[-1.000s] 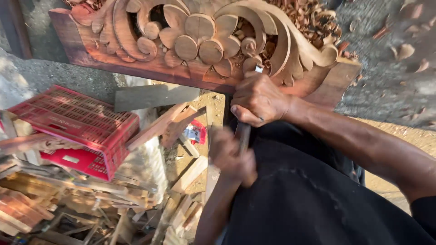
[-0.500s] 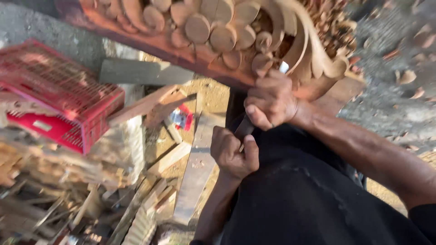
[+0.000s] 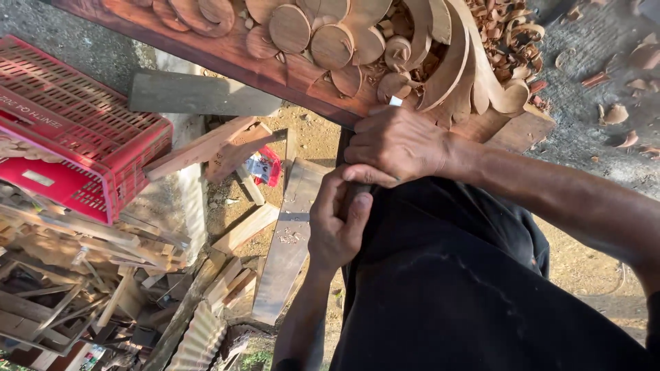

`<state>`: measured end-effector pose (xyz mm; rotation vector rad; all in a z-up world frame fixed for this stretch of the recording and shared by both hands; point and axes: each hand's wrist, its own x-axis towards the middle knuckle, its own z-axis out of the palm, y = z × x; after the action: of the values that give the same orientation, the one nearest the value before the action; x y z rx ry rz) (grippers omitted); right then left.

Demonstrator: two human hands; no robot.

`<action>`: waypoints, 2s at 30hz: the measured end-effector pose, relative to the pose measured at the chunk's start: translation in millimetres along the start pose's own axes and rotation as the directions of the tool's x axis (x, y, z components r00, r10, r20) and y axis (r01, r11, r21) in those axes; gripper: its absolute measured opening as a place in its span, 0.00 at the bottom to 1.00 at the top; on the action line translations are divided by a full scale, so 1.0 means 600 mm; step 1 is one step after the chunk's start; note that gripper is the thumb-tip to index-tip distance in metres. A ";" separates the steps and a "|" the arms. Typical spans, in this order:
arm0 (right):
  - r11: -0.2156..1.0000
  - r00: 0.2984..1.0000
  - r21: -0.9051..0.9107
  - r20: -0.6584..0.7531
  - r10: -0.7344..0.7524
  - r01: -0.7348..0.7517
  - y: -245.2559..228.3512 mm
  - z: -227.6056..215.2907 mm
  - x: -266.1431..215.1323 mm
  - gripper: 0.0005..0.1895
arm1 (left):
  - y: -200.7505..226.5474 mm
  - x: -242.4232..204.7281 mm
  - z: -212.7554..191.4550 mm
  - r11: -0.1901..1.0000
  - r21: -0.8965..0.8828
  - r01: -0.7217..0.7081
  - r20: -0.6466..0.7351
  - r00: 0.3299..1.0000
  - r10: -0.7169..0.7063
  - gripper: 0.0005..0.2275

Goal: The person carves intricate floral designs into a piece of wood using various chisels.

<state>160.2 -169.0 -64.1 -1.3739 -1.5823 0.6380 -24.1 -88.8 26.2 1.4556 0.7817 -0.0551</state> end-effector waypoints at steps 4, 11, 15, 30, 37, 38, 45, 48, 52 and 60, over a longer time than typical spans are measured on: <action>1.000 0.999 0.018 -0.040 0.026 -0.025 -0.001 0.005 -0.001 0.22 | -0.019 0.009 -0.015 0.987 0.150 0.057 -0.026 0.998 -0.054 0.15; 0.998 0.998 0.043 -0.042 0.040 -0.038 0.006 0.009 -0.005 0.22 | -0.005 0.013 -0.010 0.952 0.297 -0.072 -0.003 0.997 0.076 0.12; 0.994 0.997 0.108 -0.072 0.012 -0.005 0.011 0.008 -0.006 0.20 | -0.006 0.017 -0.006 0.933 0.359 -0.011 -0.042 0.999 0.027 0.11; 1.000 0.987 0.010 -0.159 0.009 -0.007 0.005 0.012 -0.019 0.17 | 0.002 0.006 0.034 0.975 0.223 -0.008 -0.137 0.990 0.040 0.12; 1.000 0.993 0.008 -0.112 0.031 -0.030 0.002 0.008 -0.024 0.18 | -0.018 -0.039 0.026 0.801 0.414 -0.433 -0.196 0.816 0.543 0.10; 1.000 0.995 0.003 -0.095 0.025 -0.025 0.000 0.007 -0.022 0.19 | -0.058 -0.035 0.032 0.759 0.496 -0.421 -0.192 0.800 0.569 0.10; 0.997 0.990 -0.078 -0.141 0.010 -0.021 0.004 0.002 -0.024 0.18 | -0.042 -0.060 0.031 0.803 0.342 -0.489 -0.299 0.753 0.586 0.13; 0.999 0.991 -0.041 -0.132 -0.021 0.016 0.004 -0.005 -0.017 0.17 | -0.035 0.010 0.062 0.726 0.436 -0.532 -0.264 0.696 0.668 0.14; 0.999 0.969 0.037 -0.248 0.014 -0.005 -0.002 -0.005 -0.014 0.16 | -0.002 -0.009 0.063 0.783 0.318 -0.535 -0.325 0.715 0.620 0.13; 0.994 0.996 -0.055 0.017 -0.091 0.092 0.010 0.013 -0.016 0.21 | -0.019 -0.019 0.051 0.974 -0.212 0.075 -0.107 0.989 -0.099 0.16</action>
<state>155.8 -175.1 -75.1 -1.3317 -1.6756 0.5540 -24.6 -122.8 19.3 1.2344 0.9192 0.0442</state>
